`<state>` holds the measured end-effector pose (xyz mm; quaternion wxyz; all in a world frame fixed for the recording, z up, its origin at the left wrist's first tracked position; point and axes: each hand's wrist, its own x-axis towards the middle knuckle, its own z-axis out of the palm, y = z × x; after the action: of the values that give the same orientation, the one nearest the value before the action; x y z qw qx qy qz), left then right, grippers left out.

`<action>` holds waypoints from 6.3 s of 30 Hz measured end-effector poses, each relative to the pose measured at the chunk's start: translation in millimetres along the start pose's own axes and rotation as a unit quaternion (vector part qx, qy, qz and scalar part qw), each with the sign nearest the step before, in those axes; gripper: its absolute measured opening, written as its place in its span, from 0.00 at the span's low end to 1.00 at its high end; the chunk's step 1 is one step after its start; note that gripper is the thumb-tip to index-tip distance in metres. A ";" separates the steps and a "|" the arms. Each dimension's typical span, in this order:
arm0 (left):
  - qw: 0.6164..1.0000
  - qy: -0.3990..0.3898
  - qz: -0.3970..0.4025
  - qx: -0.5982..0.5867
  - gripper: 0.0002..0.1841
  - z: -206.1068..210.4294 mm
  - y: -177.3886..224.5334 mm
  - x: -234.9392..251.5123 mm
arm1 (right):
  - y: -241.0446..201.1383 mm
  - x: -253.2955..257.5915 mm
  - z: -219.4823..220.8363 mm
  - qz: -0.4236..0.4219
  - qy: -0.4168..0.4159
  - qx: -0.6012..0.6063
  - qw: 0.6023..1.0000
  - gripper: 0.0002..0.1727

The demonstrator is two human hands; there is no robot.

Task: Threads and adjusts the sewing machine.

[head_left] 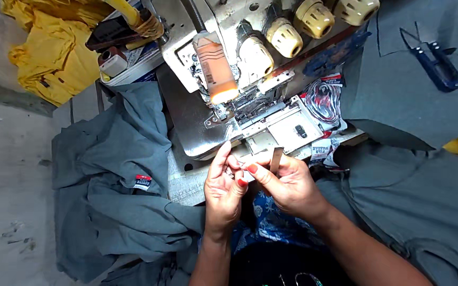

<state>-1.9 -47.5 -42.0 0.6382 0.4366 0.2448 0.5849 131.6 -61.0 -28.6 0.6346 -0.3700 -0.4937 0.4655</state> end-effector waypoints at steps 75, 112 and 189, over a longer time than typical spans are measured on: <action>0.955 0.146 -0.120 -0.228 0.11 24.2 5.9 7.3 | -5.3 -27.1 -22.9 -0.276 0.000 -0.236 0.932 0.05; 0.745 0.051 0.333 0.576 0.10 -24.7 -2.2 26.0 | 36.9 72.8 -40.9 -0.273 0.096 -0.117 0.950 0.06; 0.794 -0.175 0.227 0.536 0.14 19.1 47.0 -26.2 | -34.7 -38.2 -43.9 -0.002 -0.065 -0.127 0.990 0.11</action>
<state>-16.3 -81.0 2.0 0.1826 0.8466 0.2971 0.4021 179.1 -108.1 -17.7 0.5502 -0.4157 -0.5895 0.4207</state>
